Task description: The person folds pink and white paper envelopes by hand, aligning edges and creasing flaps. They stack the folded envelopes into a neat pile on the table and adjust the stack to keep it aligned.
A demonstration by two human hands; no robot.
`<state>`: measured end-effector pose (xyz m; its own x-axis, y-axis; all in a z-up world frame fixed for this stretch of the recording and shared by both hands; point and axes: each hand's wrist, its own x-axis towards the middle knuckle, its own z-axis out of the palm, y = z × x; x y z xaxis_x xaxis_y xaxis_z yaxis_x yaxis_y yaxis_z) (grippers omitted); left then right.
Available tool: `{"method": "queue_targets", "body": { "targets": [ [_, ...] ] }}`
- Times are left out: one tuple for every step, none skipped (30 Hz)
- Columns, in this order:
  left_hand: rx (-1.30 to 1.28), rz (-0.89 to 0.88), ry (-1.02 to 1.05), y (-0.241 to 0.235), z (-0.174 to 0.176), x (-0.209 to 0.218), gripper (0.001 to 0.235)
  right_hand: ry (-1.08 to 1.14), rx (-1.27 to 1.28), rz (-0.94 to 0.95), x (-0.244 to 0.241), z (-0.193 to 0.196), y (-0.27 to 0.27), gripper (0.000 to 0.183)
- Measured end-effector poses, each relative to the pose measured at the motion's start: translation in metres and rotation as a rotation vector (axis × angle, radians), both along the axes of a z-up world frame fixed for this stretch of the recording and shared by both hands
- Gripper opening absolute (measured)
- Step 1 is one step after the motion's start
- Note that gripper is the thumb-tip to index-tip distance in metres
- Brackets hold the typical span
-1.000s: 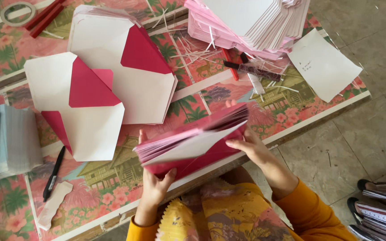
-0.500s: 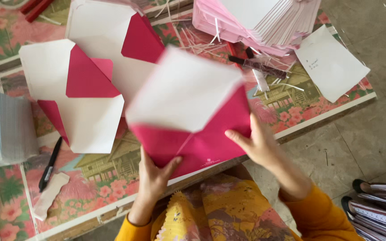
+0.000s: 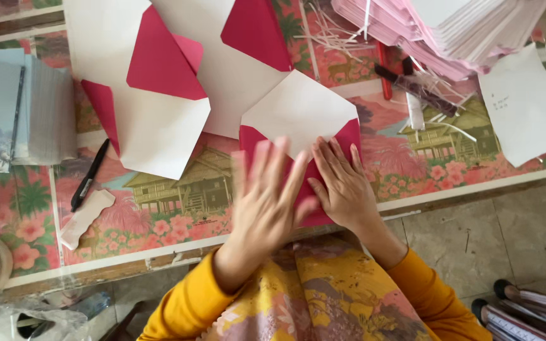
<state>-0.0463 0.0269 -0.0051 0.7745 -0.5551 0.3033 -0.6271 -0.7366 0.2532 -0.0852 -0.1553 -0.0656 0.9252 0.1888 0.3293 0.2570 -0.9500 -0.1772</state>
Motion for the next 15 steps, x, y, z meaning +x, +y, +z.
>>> {"method": "queue_targets", "body": {
  "targets": [
    [0.248,-0.068,0.248,-0.009,-0.032,0.004,0.07,-0.041,0.026,0.004,0.002,0.0,-0.002,0.057],
    [0.247,-0.063,0.243,-0.005,-0.031,0.003,0.07,-0.046,0.026,0.007,0.003,-0.002,-0.001,0.057],
    [0.237,-0.036,0.235,-0.002,-0.031,0.003,0.068,-0.078,0.104,0.027,0.003,-0.004,-0.001,0.056],
    [0.223,-0.021,0.243,-0.002,-0.031,-0.003,0.067,-0.092,0.178,0.036,-0.003,-0.004,-0.004,0.055],
    [0.219,-0.029,0.255,-0.002,-0.029,-0.002,0.067,-0.08,0.173,0.03,-0.004,-0.002,-0.018,0.055],
    [0.159,-0.048,0.246,0.0,-0.027,0.002,0.061,-0.077,0.414,0.056,-0.003,-0.001,-0.03,0.047],
    [0.098,-0.067,0.236,0.001,-0.025,0.006,0.056,-0.078,0.655,0.083,-0.002,0.0,-0.044,0.04],
    [0.091,-0.092,0.222,0.006,-0.028,0.005,0.056,-0.098,0.642,0.064,-0.003,-0.007,-0.081,0.04],
    [-0.182,-0.062,0.241,0.01,-0.03,0.005,0.05,-0.269,0.639,-0.119,-0.005,-0.014,-0.118,0.028],
    [-0.451,-0.023,0.271,0.019,-0.033,0.002,0.049,-0.429,0.635,-0.296,-0.009,-0.022,-0.152,0.017],
    [-0.455,-0.04,0.271,0.025,-0.025,-0.005,0.049,-0.439,0.627,-0.308,-0.017,-0.021,-0.196,0.017],
    [-0.553,0.0,0.347,0.033,-0.015,-0.011,0.042,-0.467,0.437,-0.534,-0.024,-0.02,-0.238,0.023],
    [-0.649,0.039,0.425,0.044,-0.005,-0.017,0.036,-0.488,0.242,-0.753,-0.032,-0.018,-0.278,0.033],
    [-0.65,0.06,0.41,0.048,-0.01,-0.017,0.036,-0.49,0.254,-0.731,-0.04,-0.015,-0.295,0.033],
    [-0.666,0.099,0.426,0.056,-0.015,-0.017,0.033,-0.056,0.306,-1.133,-0.047,-0.012,-0.311,0.062]
  ]
}}
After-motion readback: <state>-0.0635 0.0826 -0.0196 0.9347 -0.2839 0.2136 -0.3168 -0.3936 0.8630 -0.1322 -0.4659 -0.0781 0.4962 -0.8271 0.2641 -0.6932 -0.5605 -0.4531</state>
